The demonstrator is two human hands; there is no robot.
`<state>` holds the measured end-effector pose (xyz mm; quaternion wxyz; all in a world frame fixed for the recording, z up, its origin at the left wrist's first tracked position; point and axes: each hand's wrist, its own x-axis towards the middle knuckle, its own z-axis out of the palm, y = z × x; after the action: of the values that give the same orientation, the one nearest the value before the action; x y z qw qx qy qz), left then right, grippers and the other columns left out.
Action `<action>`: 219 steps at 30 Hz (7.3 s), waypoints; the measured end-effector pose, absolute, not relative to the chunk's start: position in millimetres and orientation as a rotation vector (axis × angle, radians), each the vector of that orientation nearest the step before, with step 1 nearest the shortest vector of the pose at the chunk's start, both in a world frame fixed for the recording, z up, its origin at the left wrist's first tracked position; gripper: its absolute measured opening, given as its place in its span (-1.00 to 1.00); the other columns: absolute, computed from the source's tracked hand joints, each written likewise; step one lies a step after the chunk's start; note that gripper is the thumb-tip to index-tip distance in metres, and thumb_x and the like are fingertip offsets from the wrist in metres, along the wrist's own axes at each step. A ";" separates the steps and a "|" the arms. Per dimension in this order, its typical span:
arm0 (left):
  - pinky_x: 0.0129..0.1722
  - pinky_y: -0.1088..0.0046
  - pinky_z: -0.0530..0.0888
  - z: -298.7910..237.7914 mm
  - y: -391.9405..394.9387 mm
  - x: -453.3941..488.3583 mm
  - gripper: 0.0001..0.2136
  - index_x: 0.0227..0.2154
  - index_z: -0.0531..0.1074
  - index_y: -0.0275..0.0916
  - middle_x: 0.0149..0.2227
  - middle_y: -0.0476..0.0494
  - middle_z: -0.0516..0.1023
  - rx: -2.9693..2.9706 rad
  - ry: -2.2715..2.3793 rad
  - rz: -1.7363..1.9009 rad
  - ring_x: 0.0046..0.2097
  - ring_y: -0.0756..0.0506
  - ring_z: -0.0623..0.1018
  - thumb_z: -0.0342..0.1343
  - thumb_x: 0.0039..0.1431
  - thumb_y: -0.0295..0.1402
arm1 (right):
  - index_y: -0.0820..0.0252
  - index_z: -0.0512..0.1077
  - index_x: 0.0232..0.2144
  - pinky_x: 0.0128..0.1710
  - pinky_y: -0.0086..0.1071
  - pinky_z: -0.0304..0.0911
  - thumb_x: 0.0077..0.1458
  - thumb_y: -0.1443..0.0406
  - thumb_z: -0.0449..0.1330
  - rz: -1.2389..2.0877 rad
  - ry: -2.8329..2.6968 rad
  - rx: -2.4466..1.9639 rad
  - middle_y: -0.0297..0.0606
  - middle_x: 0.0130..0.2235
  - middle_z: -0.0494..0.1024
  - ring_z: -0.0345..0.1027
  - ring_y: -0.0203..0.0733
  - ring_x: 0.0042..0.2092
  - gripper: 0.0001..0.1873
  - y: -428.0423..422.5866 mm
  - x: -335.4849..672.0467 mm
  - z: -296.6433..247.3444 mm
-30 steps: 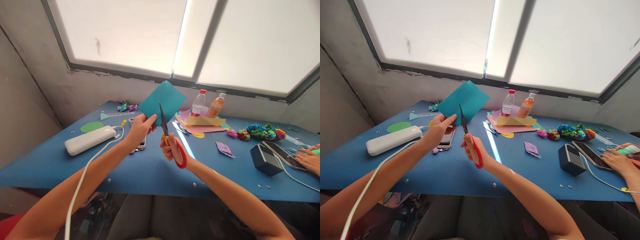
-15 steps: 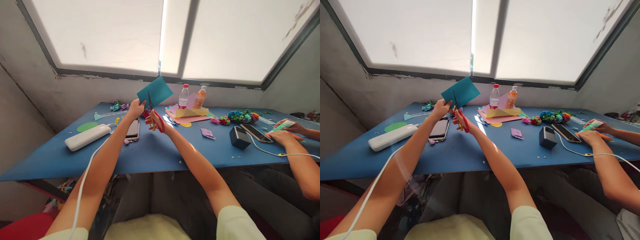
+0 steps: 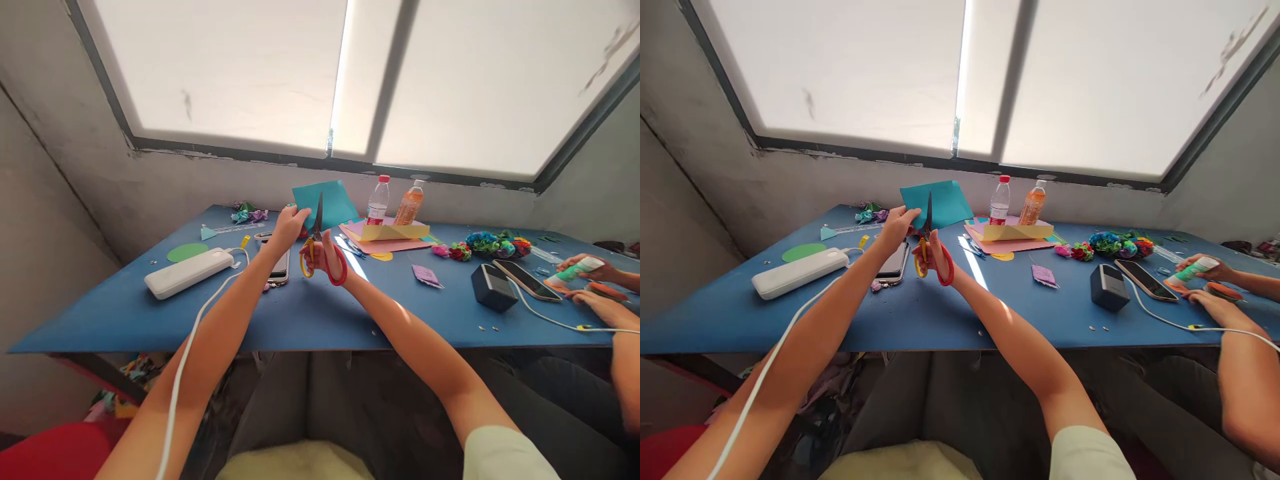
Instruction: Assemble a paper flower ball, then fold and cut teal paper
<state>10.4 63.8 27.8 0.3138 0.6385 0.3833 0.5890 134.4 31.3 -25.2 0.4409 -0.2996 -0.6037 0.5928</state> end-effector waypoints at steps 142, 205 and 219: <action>-0.63 0.52 0.14 43.9 47.7 -6.1 -0.63 -0.65 0.17 -0.22 -0.66 0.05 0.14 2.012 0.814 1.366 -0.60 0.06 0.18 0.13 0.09 -0.15 | 0.23 0.42 -0.43 -0.42 -0.37 0.30 -0.18 -0.44 -0.42 1.566 -1.522 -0.681 -0.32 -0.53 0.33 0.25 -0.29 -0.52 0.01 20.2 143.5 -3.8; -0.44 0.42 0.19 25.2 52.5 17.8 -0.74 -0.56 0.14 -0.18 -0.56 0.02 0.23 1.713 1.236 1.770 -0.50 -0.03 0.24 -0.07 0.28 -0.40 | 0.18 0.24 -0.51 -0.74 -0.50 -0.06 -0.26 -0.45 -0.14 1.357 -1.412 -0.943 -0.55 -0.69 0.03 -0.09 -0.46 -0.70 -0.18 22.6 131.3 -25.2; -0.44 0.40 0.12 24.1 42.5 21.5 -0.71 -0.58 0.08 -0.15 -0.58 0.02 0.20 1.765 1.309 1.866 -0.51 -0.05 0.23 -0.11 0.30 -0.40 | 0.18 0.25 -0.51 -0.72 -0.47 0.00 -0.19 -0.43 -0.15 1.330 -1.448 -0.813 -0.52 -0.66 0.04 -0.05 -0.42 -0.68 -0.20 25.0 129.7 -34.3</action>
<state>21.5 42.5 24.1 0.1289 0.6072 0.4501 0.6420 129.7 25.0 -34.3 0.4856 -0.3342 -0.5950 0.5463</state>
